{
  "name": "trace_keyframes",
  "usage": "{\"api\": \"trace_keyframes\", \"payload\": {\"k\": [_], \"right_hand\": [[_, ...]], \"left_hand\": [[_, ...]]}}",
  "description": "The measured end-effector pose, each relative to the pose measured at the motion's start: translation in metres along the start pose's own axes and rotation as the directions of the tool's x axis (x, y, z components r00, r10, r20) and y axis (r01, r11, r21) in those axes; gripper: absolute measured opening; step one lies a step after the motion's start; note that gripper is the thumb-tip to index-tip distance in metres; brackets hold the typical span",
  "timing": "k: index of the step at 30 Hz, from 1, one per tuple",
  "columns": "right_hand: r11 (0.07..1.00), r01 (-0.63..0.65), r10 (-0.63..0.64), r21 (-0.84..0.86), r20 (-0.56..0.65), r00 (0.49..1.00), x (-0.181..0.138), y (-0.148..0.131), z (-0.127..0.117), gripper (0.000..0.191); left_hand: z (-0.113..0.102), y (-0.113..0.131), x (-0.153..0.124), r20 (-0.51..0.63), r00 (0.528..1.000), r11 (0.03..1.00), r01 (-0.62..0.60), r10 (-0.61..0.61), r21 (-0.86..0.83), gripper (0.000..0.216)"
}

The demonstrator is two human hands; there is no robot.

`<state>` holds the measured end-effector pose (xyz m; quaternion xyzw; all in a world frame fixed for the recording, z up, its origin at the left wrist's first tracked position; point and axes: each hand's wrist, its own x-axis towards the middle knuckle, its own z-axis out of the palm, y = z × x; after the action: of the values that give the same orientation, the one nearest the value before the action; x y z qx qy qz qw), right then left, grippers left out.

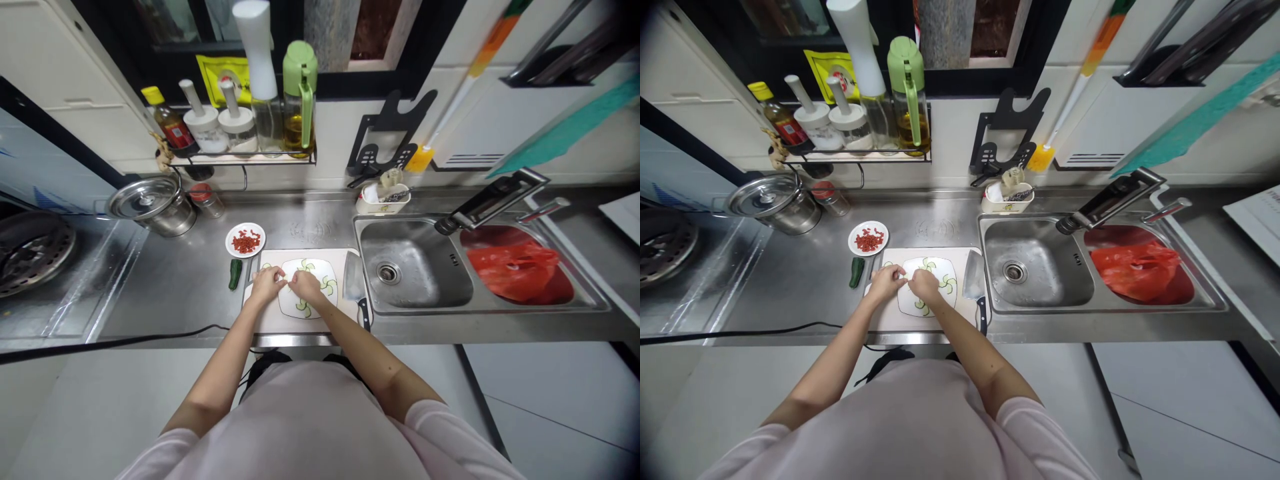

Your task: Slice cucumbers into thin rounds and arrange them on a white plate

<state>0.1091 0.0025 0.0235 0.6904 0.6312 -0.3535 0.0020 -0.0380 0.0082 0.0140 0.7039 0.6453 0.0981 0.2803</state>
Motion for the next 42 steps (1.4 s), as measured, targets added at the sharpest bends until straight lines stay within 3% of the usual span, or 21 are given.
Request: {"api": "trace_keyframes", "payload": {"k": [6, 13, 42], "right_hand": [[0.940, 0.269, -0.279, -0.209, -0.016, 0.960, -0.015, 0.009, -0.003, 0.022], [0.863, 0.354, -0.366, -0.360, 0.038, 0.930, -0.025, 0.016, 0.003, 0.031], [0.873, 0.326, -0.347, -0.362, 0.008, 0.938, -0.029, 0.014, 0.010, 0.031]], "left_hand": [[-0.003, 0.002, -0.001, 0.002, 1.000, 1.000, -0.006, 0.006, -0.020, 0.020], [-0.001, 0.001, -0.001, -0.006, 1.000, 1.000, -0.002, 0.002, -0.005, 0.018], [0.002, 0.005, -0.006, -0.031, 0.999, 1.000, 0.012, -0.012, -0.007, 0.018]]}}
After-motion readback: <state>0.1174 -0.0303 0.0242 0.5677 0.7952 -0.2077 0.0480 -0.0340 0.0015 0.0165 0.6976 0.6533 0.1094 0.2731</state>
